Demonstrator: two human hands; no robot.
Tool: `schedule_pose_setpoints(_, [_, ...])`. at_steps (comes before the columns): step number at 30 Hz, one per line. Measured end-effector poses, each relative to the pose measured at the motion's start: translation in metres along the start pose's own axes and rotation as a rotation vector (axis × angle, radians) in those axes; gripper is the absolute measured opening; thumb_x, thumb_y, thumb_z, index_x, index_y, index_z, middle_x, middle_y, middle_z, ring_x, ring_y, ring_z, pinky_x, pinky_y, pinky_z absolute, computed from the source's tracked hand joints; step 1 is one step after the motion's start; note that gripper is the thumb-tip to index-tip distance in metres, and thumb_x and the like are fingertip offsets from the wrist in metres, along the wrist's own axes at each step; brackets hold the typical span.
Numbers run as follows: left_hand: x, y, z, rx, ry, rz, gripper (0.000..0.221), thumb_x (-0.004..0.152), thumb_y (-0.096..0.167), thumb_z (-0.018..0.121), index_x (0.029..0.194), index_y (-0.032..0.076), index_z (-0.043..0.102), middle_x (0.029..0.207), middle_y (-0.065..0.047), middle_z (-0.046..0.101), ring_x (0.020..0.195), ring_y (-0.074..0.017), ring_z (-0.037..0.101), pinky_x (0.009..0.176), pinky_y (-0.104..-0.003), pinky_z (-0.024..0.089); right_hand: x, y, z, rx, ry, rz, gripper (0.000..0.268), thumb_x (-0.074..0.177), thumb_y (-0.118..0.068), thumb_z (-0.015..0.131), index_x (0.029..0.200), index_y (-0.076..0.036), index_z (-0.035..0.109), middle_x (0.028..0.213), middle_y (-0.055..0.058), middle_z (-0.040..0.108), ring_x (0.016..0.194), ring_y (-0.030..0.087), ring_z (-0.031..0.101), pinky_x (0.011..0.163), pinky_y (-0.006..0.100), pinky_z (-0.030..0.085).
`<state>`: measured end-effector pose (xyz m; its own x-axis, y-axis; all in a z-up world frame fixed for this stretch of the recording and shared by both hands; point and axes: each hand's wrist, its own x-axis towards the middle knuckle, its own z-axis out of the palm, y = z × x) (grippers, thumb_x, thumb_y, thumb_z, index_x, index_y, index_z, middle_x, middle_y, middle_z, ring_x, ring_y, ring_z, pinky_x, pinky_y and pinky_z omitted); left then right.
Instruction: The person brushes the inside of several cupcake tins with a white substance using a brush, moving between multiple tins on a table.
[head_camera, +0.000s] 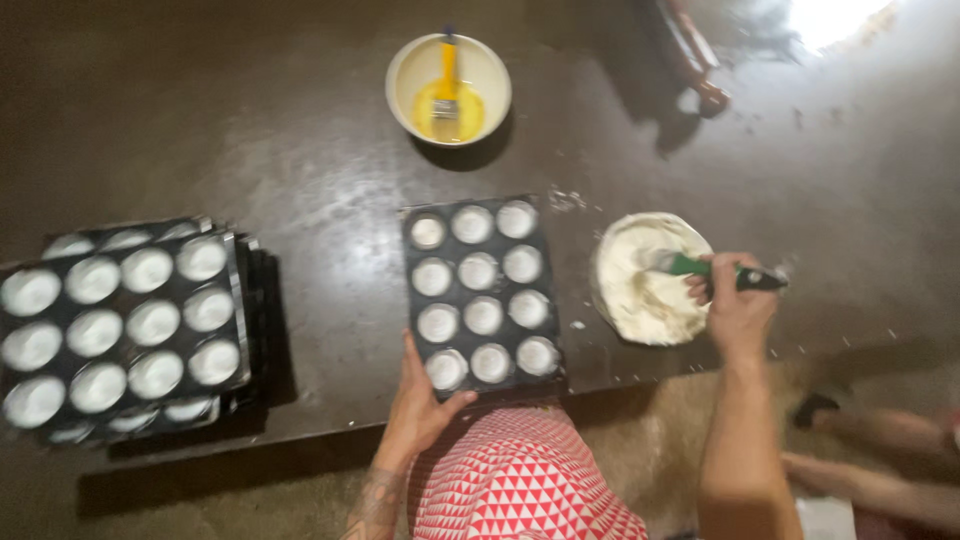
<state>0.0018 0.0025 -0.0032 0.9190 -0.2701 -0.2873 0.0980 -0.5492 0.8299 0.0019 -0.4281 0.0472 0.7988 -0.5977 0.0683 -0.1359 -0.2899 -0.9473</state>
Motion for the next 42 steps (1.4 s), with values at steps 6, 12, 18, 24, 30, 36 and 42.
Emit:
schedule_pose_setpoints(6, [0.002,0.005,-0.002,0.037,-0.032,-0.059,0.139,0.066,0.027,0.093,0.154,-0.005,-0.009,0.162,-0.032,0.015,0.15,-0.0393,0.027,0.119,-0.043,0.03,0.024,0.05,-0.046,-0.386,0.115,0.076,0.026,0.107,-0.024,0.064,0.104,0.001,0.071,0.084,0.012,0.073,0.07,0.015,0.065,0.061,0.032,0.05])
schedule_pose_setpoints(12, [-0.002,0.009,-0.003,-0.009,-0.04,-0.109,0.14,0.066,0.027,0.091,0.156,-0.003,-0.013,0.163,-0.03,0.017,0.149,-0.0369,0.031,0.117,-0.042,0.034,0.026,0.077,-0.002,-0.637,-0.02,0.052,0.028,0.096,-0.028,0.074,0.107,-0.002,0.077,0.084,0.017,0.072,0.074,0.019,0.064,0.069,0.036,0.051])
schedule_pose_setpoints(18, [0.001,0.007,0.0,0.011,0.009,-0.056,0.138,0.067,0.025,0.094,0.155,-0.005,-0.009,0.162,-0.033,0.016,0.152,-0.0408,0.023,0.121,-0.043,0.027,-0.005,-0.049,0.03,-0.378,-0.068,0.139,0.027,0.106,-0.03,0.064,0.114,-0.006,0.073,0.09,0.012,0.074,0.079,0.017,0.065,0.071,0.035,0.052])
schedule_pose_setpoints(24, [0.001,0.005,0.0,-0.017,-0.013,-0.087,0.14,0.065,0.027,0.094,0.155,-0.005,-0.009,0.162,-0.032,0.018,0.15,-0.0405,0.027,0.12,-0.042,0.029,-0.016,-0.158,0.116,-0.477,-0.77,-0.775,0.045,0.07,-0.003,0.075,0.115,-0.008,0.074,0.103,0.008,0.073,0.093,0.028,0.067,0.077,0.039,0.055])
schedule_pose_setpoints(30, [0.0,0.003,0.002,-0.046,0.014,-0.045,0.14,0.064,0.029,0.094,0.157,-0.005,-0.006,0.161,-0.032,0.022,0.148,-0.0432,0.031,0.119,-0.043,0.031,-0.003,-0.177,0.222,-0.863,-1.109,-1.15,0.044,0.061,-0.01,0.078,0.104,-0.009,0.072,0.096,0.008,0.071,0.094,0.032,0.067,0.067,0.045,0.057])
schedule_pose_setpoints(36, [0.001,-0.004,0.005,-0.038,0.015,-0.012,0.139,0.066,0.03,0.095,0.156,-0.005,-0.006,0.161,-0.032,0.019,0.148,-0.0461,0.027,0.12,-0.047,0.029,0.024,-0.108,0.33,-0.589,-0.933,-0.609,0.029,0.098,-0.026,0.069,0.081,-0.003,0.069,0.065,0.019,0.066,0.061,0.034,0.068,0.063,0.047,0.056])
schedule_pose_setpoints(42, [-0.001,-0.004,0.001,0.0,-0.042,-0.019,0.138,0.07,0.034,0.091,0.157,-0.005,-0.009,0.162,-0.032,0.017,0.148,-0.047,0.026,0.118,-0.049,0.031,0.021,-0.026,0.298,0.679,-0.466,0.559,0.037,0.104,-0.027,0.052,0.116,0.006,0.064,0.093,0.023,0.073,0.079,0.03,0.071,0.078,0.041,0.058])
